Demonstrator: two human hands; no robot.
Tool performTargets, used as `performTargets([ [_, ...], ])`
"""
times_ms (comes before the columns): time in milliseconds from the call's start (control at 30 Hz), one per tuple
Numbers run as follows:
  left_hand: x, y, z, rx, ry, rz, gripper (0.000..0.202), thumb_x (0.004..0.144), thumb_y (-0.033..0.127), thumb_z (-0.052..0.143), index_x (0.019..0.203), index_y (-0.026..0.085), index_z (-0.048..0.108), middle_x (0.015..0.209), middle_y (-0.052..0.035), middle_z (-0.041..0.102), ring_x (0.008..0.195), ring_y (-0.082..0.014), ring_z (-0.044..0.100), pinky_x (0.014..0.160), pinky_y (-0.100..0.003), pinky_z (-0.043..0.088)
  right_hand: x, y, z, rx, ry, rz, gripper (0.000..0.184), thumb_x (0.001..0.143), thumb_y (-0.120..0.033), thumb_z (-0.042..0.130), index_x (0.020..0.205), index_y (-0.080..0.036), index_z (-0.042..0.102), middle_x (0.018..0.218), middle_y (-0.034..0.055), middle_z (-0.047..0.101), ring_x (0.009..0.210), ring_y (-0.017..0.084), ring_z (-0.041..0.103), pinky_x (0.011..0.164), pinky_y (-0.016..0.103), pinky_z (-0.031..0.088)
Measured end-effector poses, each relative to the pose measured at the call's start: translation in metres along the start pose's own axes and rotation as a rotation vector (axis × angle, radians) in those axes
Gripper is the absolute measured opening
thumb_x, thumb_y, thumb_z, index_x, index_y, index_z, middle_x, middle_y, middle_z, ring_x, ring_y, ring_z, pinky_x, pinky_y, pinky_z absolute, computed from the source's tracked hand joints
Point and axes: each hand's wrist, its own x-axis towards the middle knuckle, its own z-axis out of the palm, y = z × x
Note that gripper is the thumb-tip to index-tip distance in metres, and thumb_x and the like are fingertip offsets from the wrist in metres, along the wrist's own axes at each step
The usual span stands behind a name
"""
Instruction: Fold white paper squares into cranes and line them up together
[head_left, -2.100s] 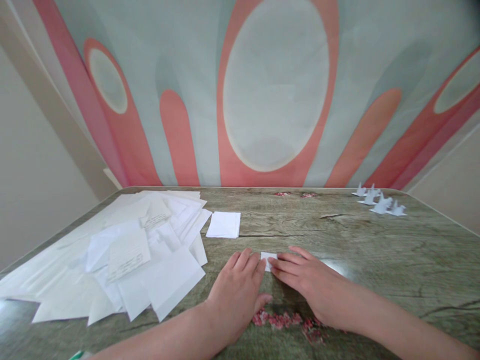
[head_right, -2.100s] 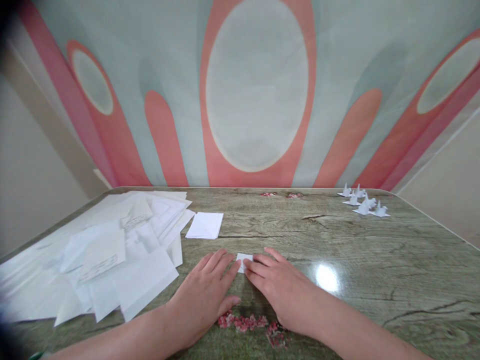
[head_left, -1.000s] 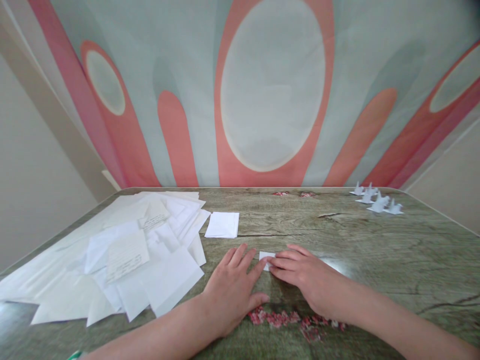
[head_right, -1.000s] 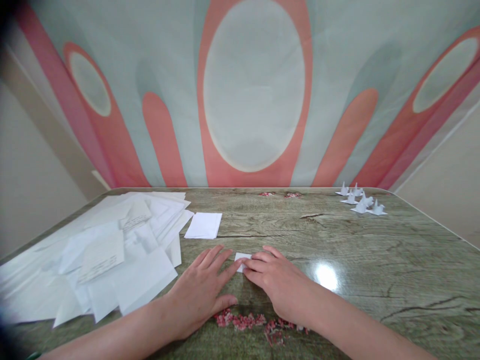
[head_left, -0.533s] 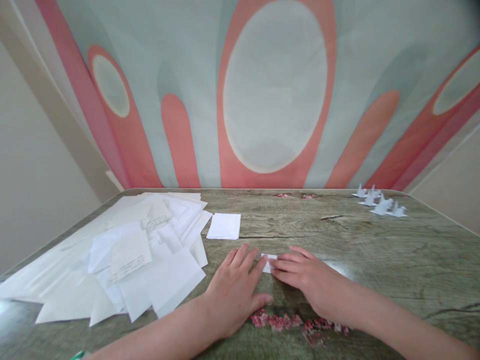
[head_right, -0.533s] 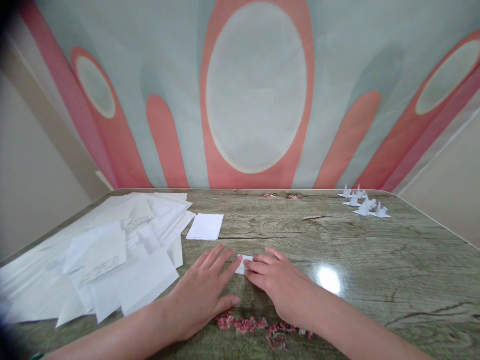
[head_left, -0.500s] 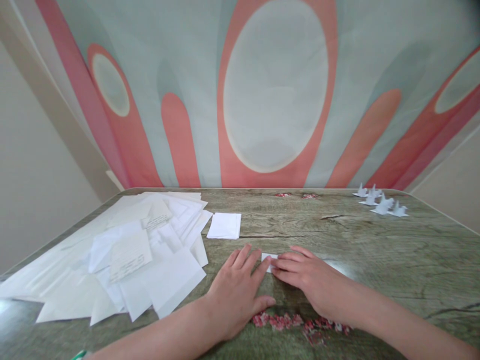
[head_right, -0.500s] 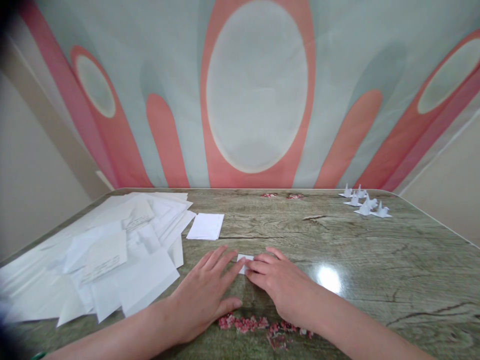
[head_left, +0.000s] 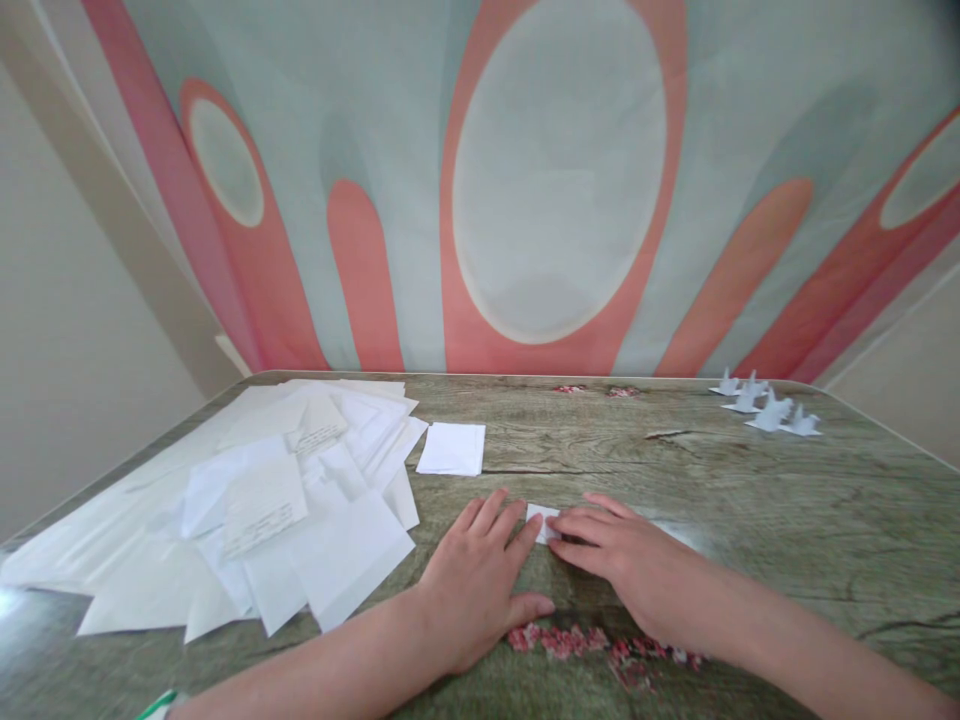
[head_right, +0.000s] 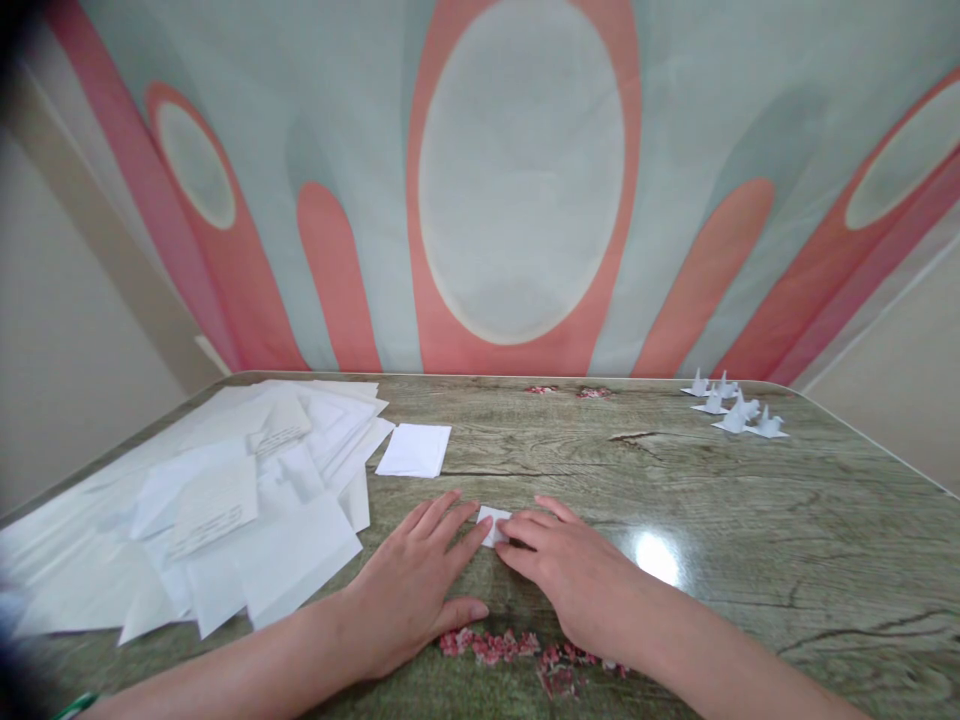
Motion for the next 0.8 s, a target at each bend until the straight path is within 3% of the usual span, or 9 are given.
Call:
performTargets([
  [133, 0.004, -0.003, -0.001, -0.026, 0.045, -0.003, 0.054, 0.087, 0.055, 0.036, 0.13, 0.024, 0.04, 0.135, -0.0088, 0.04, 0.129, -0.0306, 0.027, 0.102, -0.047, 0.03, -0.003, -0.012, 0.002, -0.014, 0.039, -0.006, 0.057, 0.065, -0.01, 0.051, 0.122, -0.015, 0.051, 0.13, 0.0108, 0.049, 0.118, 0.025, 0.042, 0.108, 0.046, 0.013],
  [333, 0.011, -0.009, 0.006, -0.086, 0.121, -0.015, 0.033, 0.091, 0.028, 0.041, 0.123, 0.023, 0.048, 0.128, -0.0079, 0.046, 0.126, -0.0264, 0.03, 0.1, -0.043, 0.033, -0.003, -0.03, 0.003, 0.035, 0.092, -0.057, 0.051, 0.069, -0.01, 0.052, 0.12, -0.015, 0.051, 0.124, 0.0118, 0.054, 0.115, 0.025, 0.045, 0.108, 0.044, 0.015],
  [433, 0.013, -0.013, 0.01, -0.166, 0.147, -0.022, 0.031, 0.09, 0.025, 0.041, 0.118, 0.026, 0.053, 0.123, -0.0066, 0.049, 0.124, -0.0254, 0.032, 0.1, -0.043, 0.034, 0.002, -0.022, 0.002, 0.131, 0.14, -0.041, 0.04, 0.077, -0.003, 0.043, 0.111, -0.021, 0.056, 0.11, 0.0054, 0.062, 0.103, 0.018, 0.052, 0.103, 0.04, 0.025],
  [567, 0.014, -0.017, 0.015, -0.243, 0.182, -0.043, 0.029, 0.088, 0.025, 0.046, 0.115, 0.029, 0.057, 0.125, -0.0055, 0.048, 0.124, -0.0264, 0.032, 0.1, -0.046, 0.033, 0.014, -0.002, 0.01, 0.268, 0.338, 0.122, 0.018, 0.083, -0.014, 0.049, 0.095, -0.021, 0.06, 0.093, 0.0043, 0.063, 0.088, 0.018, 0.055, 0.083, 0.034, 0.04],
  [667, 0.016, -0.019, 0.016, -0.3, 0.198, -0.064, 0.03, 0.085, 0.024, 0.05, 0.113, 0.03, 0.059, 0.125, -0.005, 0.048, 0.123, -0.027, 0.032, 0.101, -0.047, 0.03, 0.024, 0.007, 0.02, 0.368, 0.407, 0.254, 0.008, 0.081, -0.019, 0.055, 0.087, -0.02, 0.06, 0.086, 0.0028, 0.059, 0.082, 0.017, 0.054, 0.074, 0.031, 0.042],
  [800, 0.018, -0.021, 0.015, -0.416, 0.24, -0.097, 0.033, 0.079, 0.022, 0.058, 0.111, 0.03, 0.06, 0.124, -0.0052, 0.048, 0.121, -0.0261, 0.036, 0.101, -0.045, 0.03, 0.033, 0.01, 0.026, 0.438, 0.404, 0.276, 0.003, 0.08, -0.018, 0.057, 0.079, -0.02, 0.059, 0.082, 0.0007, 0.055, 0.077, 0.015, 0.053, 0.071, 0.028, 0.04],
])
